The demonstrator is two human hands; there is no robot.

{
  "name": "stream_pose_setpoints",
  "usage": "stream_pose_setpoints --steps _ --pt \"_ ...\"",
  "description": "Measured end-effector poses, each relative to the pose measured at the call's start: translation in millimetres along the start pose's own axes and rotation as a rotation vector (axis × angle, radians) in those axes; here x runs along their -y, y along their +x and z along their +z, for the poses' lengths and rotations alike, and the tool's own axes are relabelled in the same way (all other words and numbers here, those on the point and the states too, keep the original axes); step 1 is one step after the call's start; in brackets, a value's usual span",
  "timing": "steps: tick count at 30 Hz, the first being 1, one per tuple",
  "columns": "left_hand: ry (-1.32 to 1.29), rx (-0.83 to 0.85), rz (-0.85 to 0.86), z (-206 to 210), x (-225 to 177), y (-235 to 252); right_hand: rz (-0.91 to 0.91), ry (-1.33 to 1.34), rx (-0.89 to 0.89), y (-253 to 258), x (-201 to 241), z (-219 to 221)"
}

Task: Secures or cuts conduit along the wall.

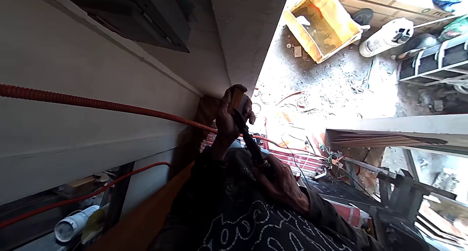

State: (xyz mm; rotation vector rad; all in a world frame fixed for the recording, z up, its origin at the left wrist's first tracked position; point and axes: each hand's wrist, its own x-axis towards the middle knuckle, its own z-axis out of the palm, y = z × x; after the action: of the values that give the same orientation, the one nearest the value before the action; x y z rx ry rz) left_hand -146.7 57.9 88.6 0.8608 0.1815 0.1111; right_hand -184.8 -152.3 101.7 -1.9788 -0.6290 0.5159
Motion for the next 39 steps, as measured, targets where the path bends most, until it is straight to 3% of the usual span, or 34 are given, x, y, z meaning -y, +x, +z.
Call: stream_pose_setpoints --steps 39 --pt "0.134 -0.018 -0.008 -1 -1 -8 0.018 0.045 -0.032 -1 6 -1"
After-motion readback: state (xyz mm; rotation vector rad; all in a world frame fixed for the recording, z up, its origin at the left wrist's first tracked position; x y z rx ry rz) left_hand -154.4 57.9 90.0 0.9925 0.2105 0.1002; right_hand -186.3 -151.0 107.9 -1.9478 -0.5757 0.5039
